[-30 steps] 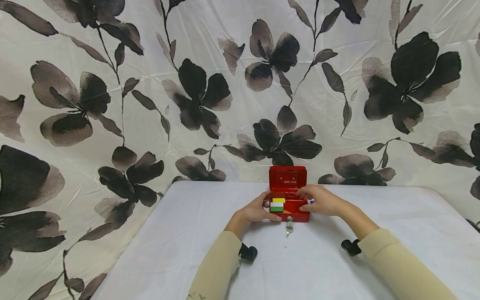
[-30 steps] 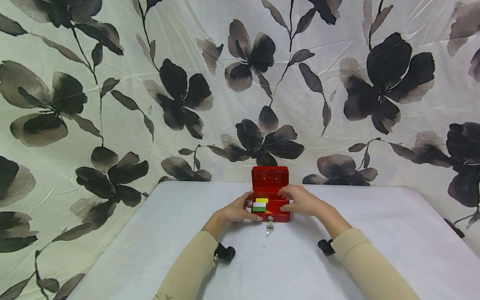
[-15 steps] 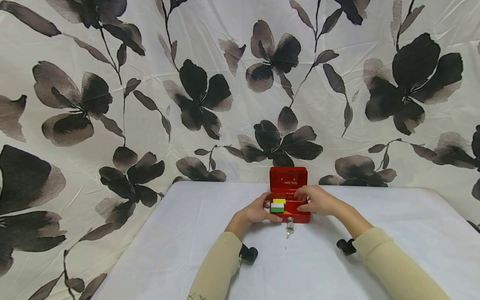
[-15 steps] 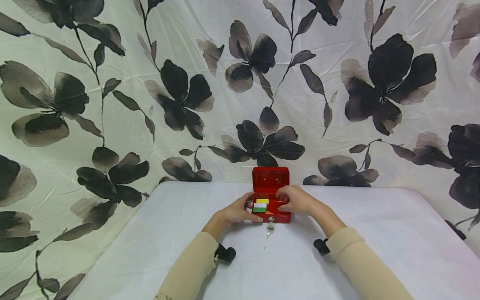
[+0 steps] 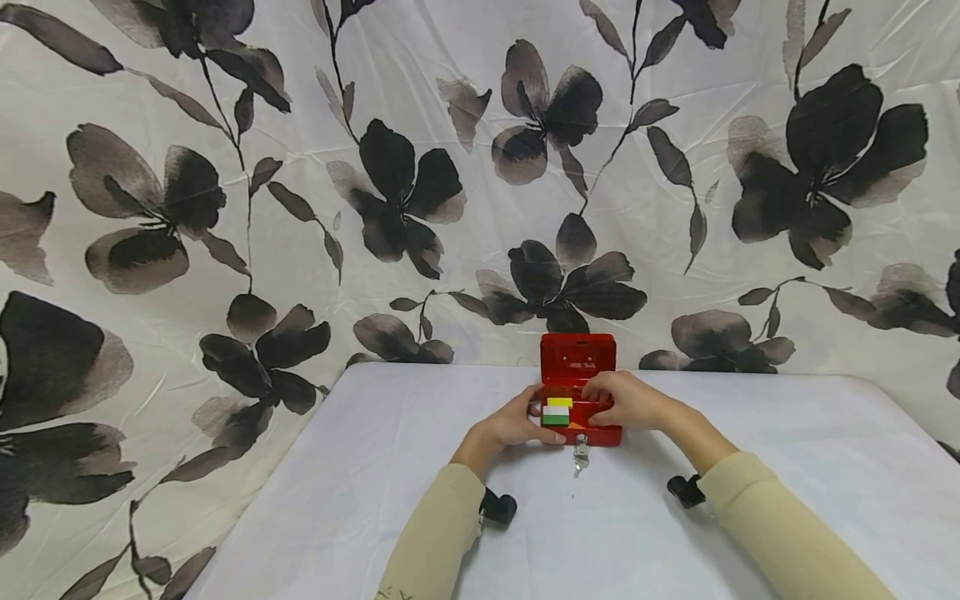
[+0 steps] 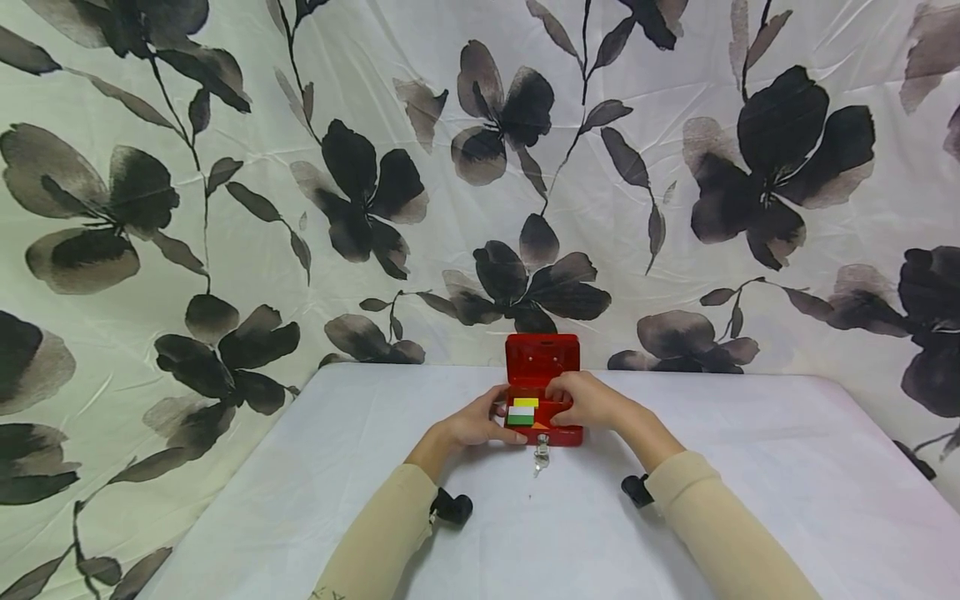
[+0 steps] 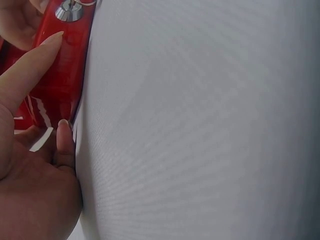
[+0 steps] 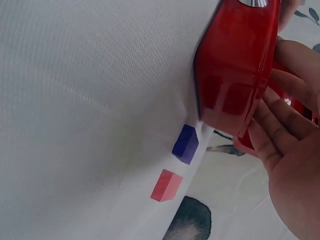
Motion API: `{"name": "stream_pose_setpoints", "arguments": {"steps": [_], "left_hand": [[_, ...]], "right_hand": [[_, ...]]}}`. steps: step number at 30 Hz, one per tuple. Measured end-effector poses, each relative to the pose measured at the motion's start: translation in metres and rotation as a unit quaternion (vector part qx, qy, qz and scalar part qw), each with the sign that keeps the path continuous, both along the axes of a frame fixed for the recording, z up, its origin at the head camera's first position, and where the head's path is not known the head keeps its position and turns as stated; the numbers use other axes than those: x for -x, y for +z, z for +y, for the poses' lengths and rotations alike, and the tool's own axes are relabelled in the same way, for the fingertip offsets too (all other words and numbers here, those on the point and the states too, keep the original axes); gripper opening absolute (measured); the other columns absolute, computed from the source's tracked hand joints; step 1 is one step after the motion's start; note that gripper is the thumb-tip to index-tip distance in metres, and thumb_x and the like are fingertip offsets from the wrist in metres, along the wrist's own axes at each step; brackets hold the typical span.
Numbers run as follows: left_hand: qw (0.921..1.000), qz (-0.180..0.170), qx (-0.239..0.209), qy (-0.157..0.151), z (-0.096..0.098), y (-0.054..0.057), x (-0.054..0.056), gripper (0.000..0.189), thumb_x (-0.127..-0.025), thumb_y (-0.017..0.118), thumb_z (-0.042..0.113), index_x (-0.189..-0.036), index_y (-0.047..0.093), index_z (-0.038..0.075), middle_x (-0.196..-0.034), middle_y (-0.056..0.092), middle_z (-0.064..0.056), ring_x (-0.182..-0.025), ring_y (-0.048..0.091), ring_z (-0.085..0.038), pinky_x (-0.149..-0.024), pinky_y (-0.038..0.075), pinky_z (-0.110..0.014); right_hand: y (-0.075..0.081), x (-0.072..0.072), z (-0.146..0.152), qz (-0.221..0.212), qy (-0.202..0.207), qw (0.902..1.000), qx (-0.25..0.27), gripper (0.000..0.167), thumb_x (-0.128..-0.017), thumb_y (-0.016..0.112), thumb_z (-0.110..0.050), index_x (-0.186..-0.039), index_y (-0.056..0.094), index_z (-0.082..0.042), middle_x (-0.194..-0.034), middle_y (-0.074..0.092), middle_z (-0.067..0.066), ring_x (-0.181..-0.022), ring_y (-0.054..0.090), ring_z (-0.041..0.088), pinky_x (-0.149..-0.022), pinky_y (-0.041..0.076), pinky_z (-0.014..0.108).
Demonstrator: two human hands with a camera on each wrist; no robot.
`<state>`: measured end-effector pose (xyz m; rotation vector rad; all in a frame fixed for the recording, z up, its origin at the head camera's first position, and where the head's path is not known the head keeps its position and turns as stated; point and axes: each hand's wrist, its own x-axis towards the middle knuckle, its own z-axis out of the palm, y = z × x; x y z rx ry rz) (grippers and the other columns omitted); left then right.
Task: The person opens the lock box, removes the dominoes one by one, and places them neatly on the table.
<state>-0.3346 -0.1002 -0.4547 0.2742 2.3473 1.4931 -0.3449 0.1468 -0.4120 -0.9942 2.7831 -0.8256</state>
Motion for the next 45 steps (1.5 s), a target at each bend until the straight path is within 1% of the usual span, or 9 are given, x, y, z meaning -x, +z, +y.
{"name": "stream_pose_setpoints", "arguments": {"steps": [3, 6, 9, 12, 19, 24, 30, 37, 45], "left_hand": [[1.0000, 0.002, 0.001, -0.001, 0.000, 0.000, 0.001, 0.098, -0.076, 0.092, 0.025, -0.157, 0.036, 0.020, -0.133, 0.054, -0.004, -0.124, 0.045, -0.026, -0.111, 0.041, -0.055], [1.0000, 0.000, -0.003, -0.003, 0.000, 0.000, 0.002, 0.096, -0.078, 0.091, 0.023, -0.156, 0.036, 0.019, -0.130, 0.054, -0.005, -0.123, 0.045, -0.026, -0.110, 0.042, -0.054], [1.0000, 0.001, -0.002, -0.005, -0.001, 0.000, 0.003, 0.096, -0.078, 0.091, 0.023, -0.157, 0.036, 0.019, -0.132, 0.053, -0.006, -0.123, 0.044, -0.027, -0.110, 0.041, -0.055], [1.0000, 0.001, 0.002, -0.006, -0.001, -0.001, 0.003, 0.097, -0.078, 0.091, 0.024, -0.158, 0.035, 0.019, -0.135, 0.053, -0.006, -0.125, 0.044, -0.027, -0.111, 0.041, -0.055], [1.0000, 0.002, -0.003, -0.003, 0.000, -0.002, 0.003, 0.098, -0.076, 0.092, 0.024, -0.157, 0.036, 0.021, -0.134, 0.054, -0.004, -0.125, 0.045, -0.027, -0.111, 0.041, -0.056], [1.0000, 0.005, 0.001, 0.003, 0.001, -0.002, 0.003, 0.101, -0.074, 0.093, 0.025, -0.157, 0.036, 0.025, -0.135, 0.054, -0.002, -0.125, 0.046, -0.026, -0.111, 0.042, -0.056], [0.9999, 0.007, 0.006, 0.006, 0.002, -0.002, 0.004, 0.100, -0.075, 0.092, 0.024, -0.157, 0.035, 0.025, -0.133, 0.054, -0.002, -0.123, 0.046, -0.026, -0.110, 0.043, -0.055], [1.0000, 0.009, 0.004, 0.001, 0.000, -0.003, 0.002, 0.100, -0.075, 0.092, 0.024, -0.157, 0.035, 0.023, -0.133, 0.054, -0.003, -0.124, 0.046, -0.026, -0.110, 0.043, -0.055], [0.9998, 0.008, 0.016, -0.001, -0.001, -0.002, -0.001, 0.099, -0.076, 0.092, 0.025, -0.157, 0.035, 0.025, -0.135, 0.054, -0.002, -0.125, 0.047, -0.025, -0.110, 0.043, -0.055]], "right_hand": [[0.000, 0.001, -0.002, 0.003, 0.002, 1.0000, -0.003, 0.036, -0.085, 0.084, -0.013, -0.116, 0.070, 0.002, -0.101, 0.071, 0.008, -0.088, 0.059, 0.019, -0.080, 0.057, 0.034], [0.000, 0.001, -0.005, 0.001, 0.005, 1.0000, -0.007, 0.036, -0.085, 0.084, -0.013, -0.115, 0.070, 0.001, -0.100, 0.070, 0.008, -0.087, 0.058, 0.020, -0.077, 0.055, 0.032], [0.000, 0.002, -0.008, -0.001, 0.012, 0.9998, -0.013, 0.036, -0.085, 0.084, -0.013, -0.115, 0.070, 0.002, -0.098, 0.070, 0.007, -0.086, 0.058, 0.021, -0.076, 0.055, 0.032], [-0.001, 0.002, -0.010, -0.014, 0.015, 0.9997, -0.013, 0.035, -0.086, 0.082, -0.012, -0.116, 0.070, 0.001, -0.096, 0.070, 0.006, -0.087, 0.060, 0.023, -0.078, 0.055, 0.032], [-0.007, 0.007, -0.011, -0.034, 0.014, 0.9993, -0.012, 0.033, -0.086, 0.083, -0.013, -0.114, 0.071, 0.000, -0.087, 0.068, -0.001, -0.080, 0.059, 0.016, -0.077, 0.056, 0.029], [-0.010, 0.012, -0.015, -0.036, 0.016, 0.9990, -0.018, 0.031, -0.086, 0.082, -0.012, -0.113, 0.071, -0.002, -0.085, 0.067, -0.003, -0.078, 0.057, 0.014, -0.075, 0.056, 0.027], [-0.010, 0.015, -0.017, -0.033, 0.011, 0.9991, -0.024, 0.033, -0.086, 0.083, -0.014, -0.113, 0.070, -0.002, -0.081, 0.065, -0.002, -0.075, 0.056, 0.014, -0.072, 0.055, 0.027], [-0.010, 0.010, -0.020, -0.035, -0.001, 0.9989, -0.030, 0.030, -0.087, 0.083, -0.016, -0.111, 0.070, -0.004, -0.078, 0.064, -0.004, -0.073, 0.056, 0.013, -0.072, 0.054, 0.026], [-0.008, 0.004, -0.023, -0.042, -0.012, 0.9984, -0.035, 0.026, -0.087, 0.083, -0.016, -0.107, 0.071, -0.005, -0.079, 0.064, -0.002, -0.073, 0.056, 0.014, -0.072, 0.054, 0.027]]}}
